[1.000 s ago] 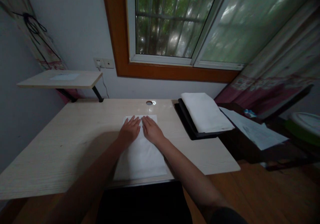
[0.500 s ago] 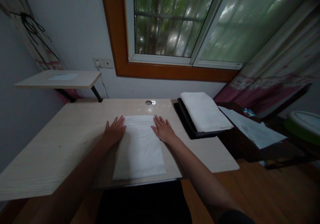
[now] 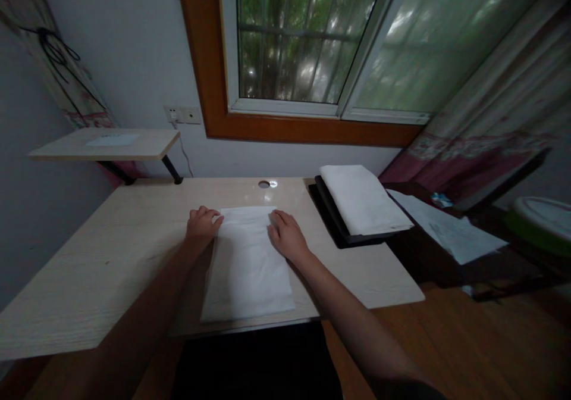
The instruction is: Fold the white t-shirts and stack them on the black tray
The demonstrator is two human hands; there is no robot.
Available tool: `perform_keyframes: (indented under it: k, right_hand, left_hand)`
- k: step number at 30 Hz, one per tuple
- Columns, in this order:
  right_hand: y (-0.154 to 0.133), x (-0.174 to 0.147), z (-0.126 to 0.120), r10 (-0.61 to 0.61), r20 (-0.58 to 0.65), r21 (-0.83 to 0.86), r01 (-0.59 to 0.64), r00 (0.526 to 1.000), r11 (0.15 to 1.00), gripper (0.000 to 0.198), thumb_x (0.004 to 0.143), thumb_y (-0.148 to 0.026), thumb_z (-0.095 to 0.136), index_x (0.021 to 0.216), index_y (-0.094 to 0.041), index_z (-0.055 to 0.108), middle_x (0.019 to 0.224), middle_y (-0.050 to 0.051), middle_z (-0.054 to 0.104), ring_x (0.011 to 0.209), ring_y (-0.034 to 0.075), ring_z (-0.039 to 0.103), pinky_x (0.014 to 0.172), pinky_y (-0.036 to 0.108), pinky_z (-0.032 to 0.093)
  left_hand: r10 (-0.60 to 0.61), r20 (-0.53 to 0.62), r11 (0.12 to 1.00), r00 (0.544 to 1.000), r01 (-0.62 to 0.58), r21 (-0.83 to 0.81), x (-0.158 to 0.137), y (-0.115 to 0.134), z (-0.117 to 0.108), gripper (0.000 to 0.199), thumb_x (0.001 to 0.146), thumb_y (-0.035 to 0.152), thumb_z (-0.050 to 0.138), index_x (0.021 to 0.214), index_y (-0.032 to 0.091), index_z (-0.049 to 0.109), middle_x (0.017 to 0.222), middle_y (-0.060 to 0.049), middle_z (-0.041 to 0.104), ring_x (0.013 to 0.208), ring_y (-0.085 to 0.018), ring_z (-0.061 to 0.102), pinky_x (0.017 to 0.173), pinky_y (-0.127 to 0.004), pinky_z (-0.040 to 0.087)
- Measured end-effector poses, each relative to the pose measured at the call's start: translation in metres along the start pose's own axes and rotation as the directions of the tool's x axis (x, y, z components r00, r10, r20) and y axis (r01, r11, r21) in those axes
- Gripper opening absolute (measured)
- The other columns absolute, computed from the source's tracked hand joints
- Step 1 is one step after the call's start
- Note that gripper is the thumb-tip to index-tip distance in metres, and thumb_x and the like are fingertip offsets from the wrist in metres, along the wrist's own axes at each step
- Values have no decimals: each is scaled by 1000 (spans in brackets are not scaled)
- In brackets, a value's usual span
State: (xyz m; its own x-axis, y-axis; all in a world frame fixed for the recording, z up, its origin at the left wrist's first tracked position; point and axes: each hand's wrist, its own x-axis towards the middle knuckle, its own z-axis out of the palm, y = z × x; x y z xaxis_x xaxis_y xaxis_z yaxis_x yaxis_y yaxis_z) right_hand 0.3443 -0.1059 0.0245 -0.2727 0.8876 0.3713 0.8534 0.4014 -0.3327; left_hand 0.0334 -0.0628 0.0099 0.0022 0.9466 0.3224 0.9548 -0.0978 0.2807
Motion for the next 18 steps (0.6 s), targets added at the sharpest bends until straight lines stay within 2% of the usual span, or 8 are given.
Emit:
perform_keyframes:
  k: [3,7,10,13,16,18]
  right_hand:
    - [-4,-5,9,-27,18,-13,27,999,1000,45,101,-32,48,142,-16,56,149,15,55,139,28,48,122,49,30]
    - [-4,-10,14,-23,43,-51,25,999,998,45,103,-33,47,144,-17,56,152,13,53,143,29,45,123,50,29]
    - [-4,-10,12,-22,53,-64,25,998,998,45,103,-33,46,145,-19,56,152,13,53,144,29,44,123,51,29]
    - [-5,-10,9,-18,64,-68,22,998,997,45,103,-34,45,145,-20,56,153,11,52,144,29,44,123,51,28]
    - [-6,-10,8,-19,75,-66,24,997,998,45,104,-34,45,145,-21,56,155,9,51,145,28,42,123,50,28]
    - [-6,-10,8,-22,81,-65,28,996,997,44,103,-34,46,144,-23,57,156,8,50,146,28,41,123,50,27]
  left_hand:
    - [-143,62,990,988,144,-8,11,7,2,37,90,51,58,106,22,75,114,-11,67,112,-33,55,99,-44,46]
    - [-204,133,972,970,217,-93,25,10,9,30,86,47,64,100,22,73,111,-10,69,110,-30,60,103,-42,45]
    - [-211,125,965,970,227,-129,30,11,13,22,89,39,61,98,20,69,108,-9,71,107,-25,64,103,-38,45]
    - [-209,109,963,972,224,-152,29,14,11,23,95,34,53,108,18,62,106,-8,72,99,-21,67,92,-30,49]
    - [-213,102,961,972,227,-157,24,16,5,25,99,31,48,118,17,56,101,-8,72,91,-20,69,82,-29,50]
    - [-206,94,967,974,217,-135,22,18,2,25,99,29,47,120,18,54,99,-9,73,90,-22,69,81,-30,49]
